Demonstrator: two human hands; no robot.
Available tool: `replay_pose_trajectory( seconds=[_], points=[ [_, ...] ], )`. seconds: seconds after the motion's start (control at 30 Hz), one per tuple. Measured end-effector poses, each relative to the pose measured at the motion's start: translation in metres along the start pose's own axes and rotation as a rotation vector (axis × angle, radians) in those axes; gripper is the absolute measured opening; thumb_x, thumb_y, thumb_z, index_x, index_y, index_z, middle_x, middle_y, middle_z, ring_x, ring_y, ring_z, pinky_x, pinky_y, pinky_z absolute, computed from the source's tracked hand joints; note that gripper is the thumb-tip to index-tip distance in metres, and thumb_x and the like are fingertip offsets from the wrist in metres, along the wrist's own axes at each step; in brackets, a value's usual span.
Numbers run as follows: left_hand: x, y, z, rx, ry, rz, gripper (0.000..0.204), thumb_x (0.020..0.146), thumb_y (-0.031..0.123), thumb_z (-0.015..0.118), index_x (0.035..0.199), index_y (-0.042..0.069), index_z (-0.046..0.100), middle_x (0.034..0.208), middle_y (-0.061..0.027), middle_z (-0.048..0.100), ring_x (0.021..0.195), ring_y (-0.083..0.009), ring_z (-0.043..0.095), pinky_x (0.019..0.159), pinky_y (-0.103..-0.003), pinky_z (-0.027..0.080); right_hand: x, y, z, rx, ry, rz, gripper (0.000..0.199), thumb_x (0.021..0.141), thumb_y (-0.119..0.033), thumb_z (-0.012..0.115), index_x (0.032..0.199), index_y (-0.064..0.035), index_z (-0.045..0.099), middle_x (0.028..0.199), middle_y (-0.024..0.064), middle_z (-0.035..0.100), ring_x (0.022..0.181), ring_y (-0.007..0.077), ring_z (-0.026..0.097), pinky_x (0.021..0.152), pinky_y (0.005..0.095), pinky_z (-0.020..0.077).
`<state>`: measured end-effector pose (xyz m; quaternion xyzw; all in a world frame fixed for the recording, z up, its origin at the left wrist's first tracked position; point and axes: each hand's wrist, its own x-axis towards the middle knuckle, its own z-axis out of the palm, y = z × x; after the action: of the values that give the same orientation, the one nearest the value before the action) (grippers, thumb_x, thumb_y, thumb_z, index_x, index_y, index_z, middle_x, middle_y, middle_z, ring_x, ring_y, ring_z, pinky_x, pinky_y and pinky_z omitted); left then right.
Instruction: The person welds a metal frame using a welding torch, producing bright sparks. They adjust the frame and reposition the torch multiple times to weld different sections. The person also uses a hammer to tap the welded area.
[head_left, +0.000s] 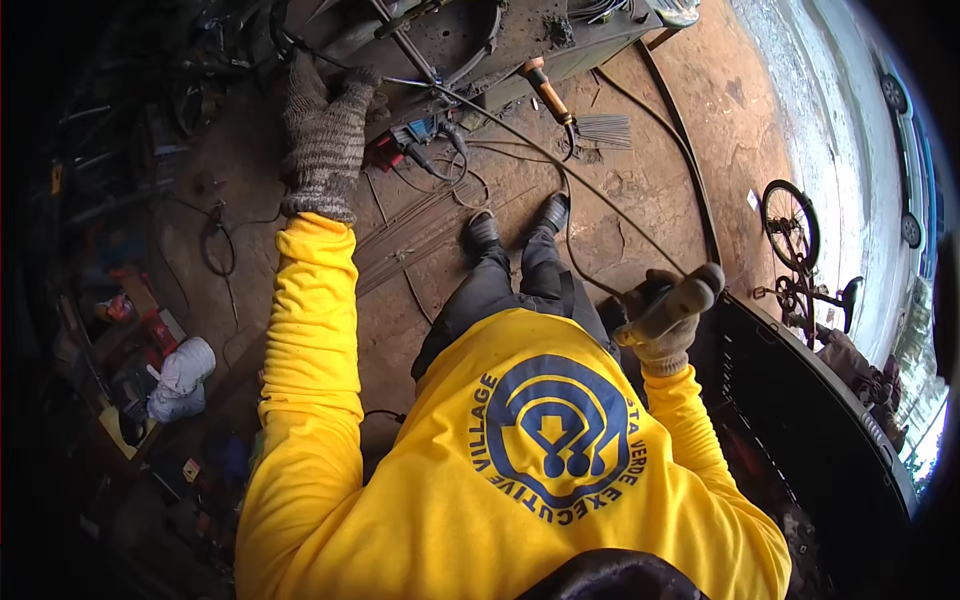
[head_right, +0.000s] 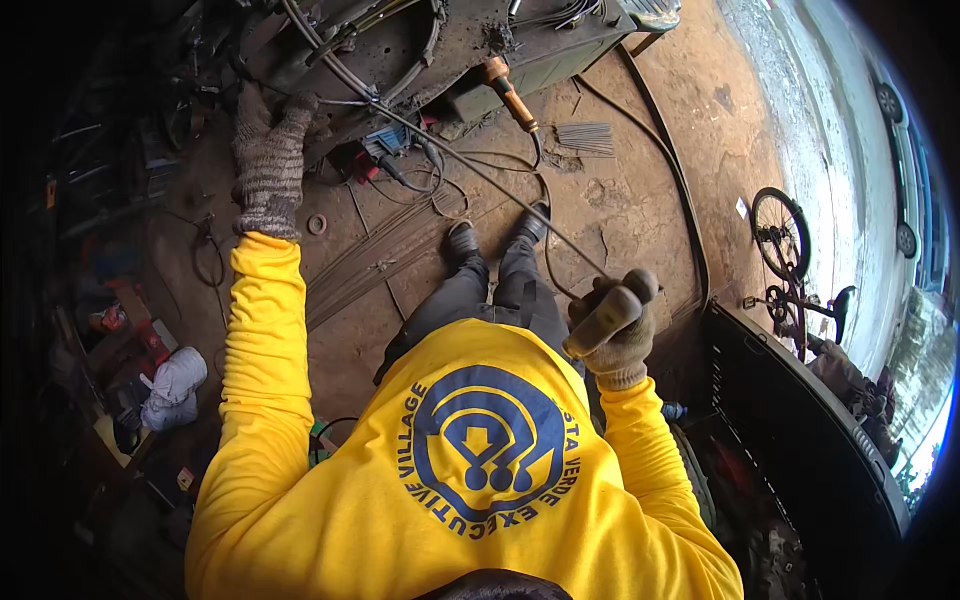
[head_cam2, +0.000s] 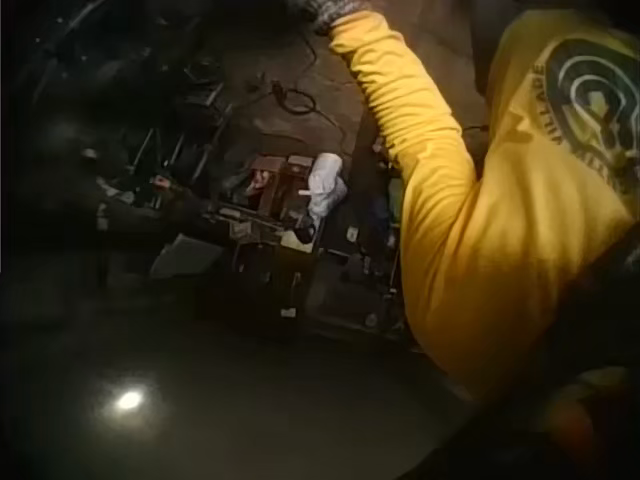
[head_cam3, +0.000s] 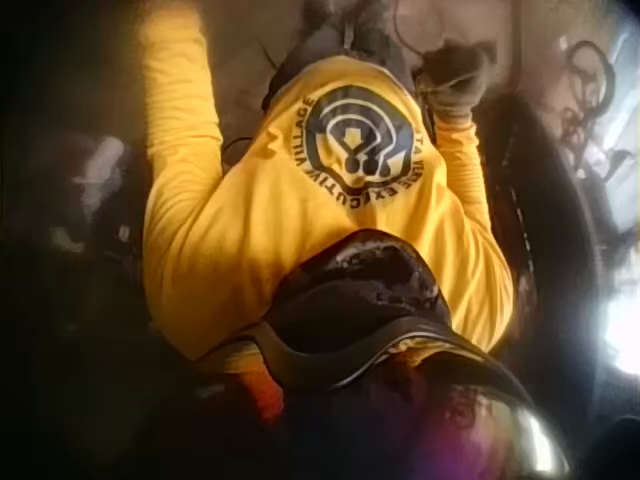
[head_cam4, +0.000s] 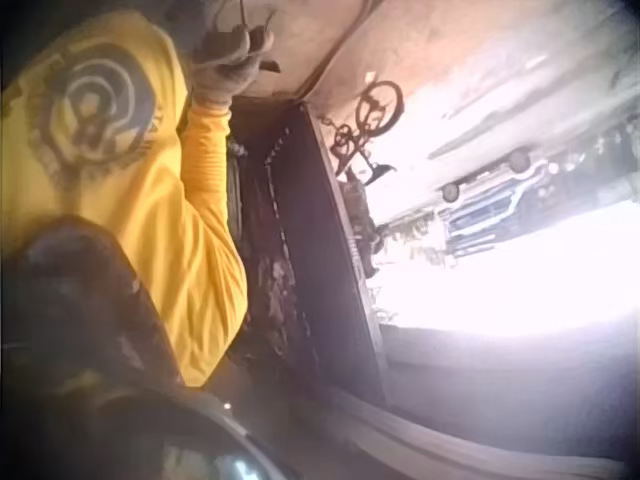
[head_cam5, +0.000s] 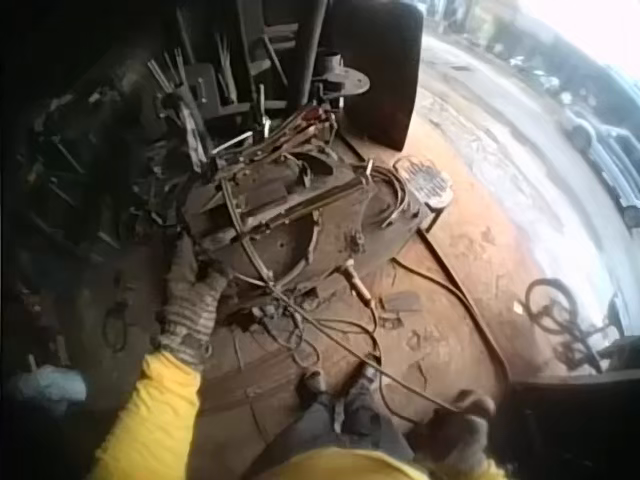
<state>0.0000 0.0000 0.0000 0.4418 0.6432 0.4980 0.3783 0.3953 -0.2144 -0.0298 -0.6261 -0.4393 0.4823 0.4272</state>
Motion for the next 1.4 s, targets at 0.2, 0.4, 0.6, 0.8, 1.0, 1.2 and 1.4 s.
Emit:
replay_pose_trajectory(
  seconds=[0.2,0.4,0.6,0.8,1.0,1.2,1.4],
  points=[
    [-0.012,0.000,0.010,-0.098,0.009,-0.078,0.068,0.089,0.011,0.075,0.146,0.000,0.039,0.117,-0.0135,0.062,0.078,-0.0164,0.068,0.067,-0.028,0.059,-0.001,-0.033,-0.001,0.410,-0.049,0.240,0.045,0.086,-0.017,0.077,0.120,0.0006,0.054,0.080,0.0016,0.059,0.062,0.0136,0.059,0.053,0.0280,0.0478],
    [-0.012,0.011,0.013,-0.033,0.005,-0.020,0.077,0.088,0.011,0.077,0.149,-0.002,0.032,0.121,-0.0154,0.060,0.082,-0.0172,0.069,0.070,-0.029,0.059,0.011,-0.042,-0.016,0.344,0.033,0.406,0.043,0.087,-0.018,0.074,0.120,0.0009,0.054,0.074,0.0023,0.056,0.055,0.0180,0.056,0.050,0.0321,0.0467],
    [-0.012,0.003,0.011,-0.062,0.021,-0.065,0.080,0.087,0.012,0.077,0.151,0.001,0.030,0.124,-0.0160,0.060,0.083,-0.0182,0.069,0.072,-0.030,0.059,-0.005,-0.028,-0.015,0.211,0.125,0.215,0.030,0.087,-0.001,0.069,0.114,0.0020,0.057,0.081,0.0056,0.058,0.065,0.0185,0.061,0.057,0.0341,0.0521],
    [-0.011,0.005,0.011,-0.077,0.012,-0.088,0.080,0.089,0.010,0.076,0.153,0.002,0.028,0.120,-0.0154,0.061,0.084,-0.0179,0.069,0.073,-0.030,0.060,-0.005,-0.029,-0.009,0.053,0.088,0.143,0.024,0.088,-0.001,0.067,0.111,0.0010,0.059,0.082,0.0037,0.058,0.067,0.0165,0.062,0.059,0.0319,0.0524],
    [-0.012,0.003,0.011,-0.075,0.027,-0.084,0.079,0.089,0.011,0.075,0.152,0.003,0.028,0.115,-0.0138,0.063,0.082,-0.0171,0.068,0.071,-0.030,0.060,-0.002,-0.029,-0.006,0.384,0.117,0.272,0.023,0.092,-0.007,0.065,0.112,0.0012,0.059,0.082,0.0025,0.057,0.064,0.0157,0.059,0.057,0.0311,0.0512],
    [-0.012,0.002,0.011,-0.098,0.017,-0.072,0.077,0.089,0.011,0.076,0.150,0.002,0.030,0.112,-0.0137,0.063,0.079,-0.0172,0.068,0.069,-0.030,0.060,0.002,-0.020,-0.007,0.552,0.089,0.309,0.028,0.091,-0.011,0.068,0.114,0.0016,0.058,0.078,0.0030,0.056,0.061,0.0158,0.057,0.054,0.0303,0.0484],
    [-0.013,0.005,0.012,-0.085,0.009,-0.097,0.077,0.089,0.011,0.076,0.150,0.002,0.030,0.109,-0.0132,0.063,0.079,-0.0163,0.068,0.069,-0.029,0.060,0.003,-0.023,-0.005,0.464,0.080,0.318,0.038,0.085,-0.011,0.076,0.115,0.0011,0.057,0.077,0.0023,0.056,0.062,0.0143,0.056,0.054,0.0283,0.0468]
  ],
)
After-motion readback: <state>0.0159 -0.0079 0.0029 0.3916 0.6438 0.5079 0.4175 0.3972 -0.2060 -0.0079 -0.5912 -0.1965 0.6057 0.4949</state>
